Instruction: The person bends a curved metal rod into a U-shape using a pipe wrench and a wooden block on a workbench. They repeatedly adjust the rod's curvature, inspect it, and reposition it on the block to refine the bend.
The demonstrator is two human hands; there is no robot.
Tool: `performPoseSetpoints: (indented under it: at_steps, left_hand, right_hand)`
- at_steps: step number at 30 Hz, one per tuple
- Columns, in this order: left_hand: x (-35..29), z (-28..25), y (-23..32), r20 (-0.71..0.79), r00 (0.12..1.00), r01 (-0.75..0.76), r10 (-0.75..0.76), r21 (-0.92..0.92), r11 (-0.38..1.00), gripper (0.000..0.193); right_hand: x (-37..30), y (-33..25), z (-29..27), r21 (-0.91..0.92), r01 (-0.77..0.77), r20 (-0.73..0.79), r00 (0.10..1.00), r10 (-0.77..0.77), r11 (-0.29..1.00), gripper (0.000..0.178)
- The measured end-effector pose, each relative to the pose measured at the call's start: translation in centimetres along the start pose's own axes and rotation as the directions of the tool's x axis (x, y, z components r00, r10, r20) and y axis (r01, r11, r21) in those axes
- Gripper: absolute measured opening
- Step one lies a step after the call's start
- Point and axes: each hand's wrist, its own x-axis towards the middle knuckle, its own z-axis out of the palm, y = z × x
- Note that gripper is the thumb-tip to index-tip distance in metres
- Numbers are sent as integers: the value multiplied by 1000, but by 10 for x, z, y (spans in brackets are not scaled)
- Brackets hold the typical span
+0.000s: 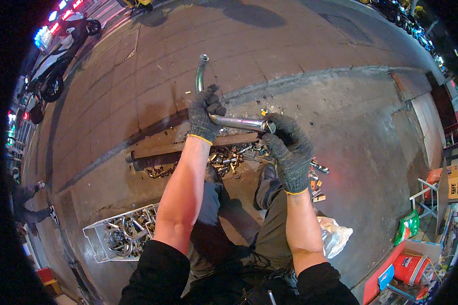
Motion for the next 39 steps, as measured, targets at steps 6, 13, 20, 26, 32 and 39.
performPoseSetpoints:
  at_steps: [6, 13, 20, 26, 32, 39]
  left_hand:
    - [7, -8, 4, -1, 995, -100, 100, 56, 993, 24]
    - [-8, -3, 28, 288, 892, -363, 349, -3, 932, 35]
    - [-50, 33, 27, 98, 809, -587, 580, 195, 785, 25]
    - [-56, 35, 35, 201, 787, -615, 583, 201, 762, 32]
    - [-37, 13, 45, 155, 902, -433, 404, 324, 841, 30]
    - [-27, 1, 53, 310, 937, -154, 163, -54, 987, 25]
  right_hand:
    - [0, -4, 2, -174, 39, 7, 999, -38, 984, 38]
    - [3, 0, -6, -344, 34, -129, 988, -83, 938, 33]
    - [0, -2, -2, -316, -10, -285, 955, -85, 949, 32]
    - [-2, -8, -13, -290, -6, -172, 984, -46, 957, 25]
    - [3, -9, -32, 105, -228, 30, 974, 227, 968, 26]
    - [2, -9, -26, 85, -73, -44, 996, 77, 994, 38]
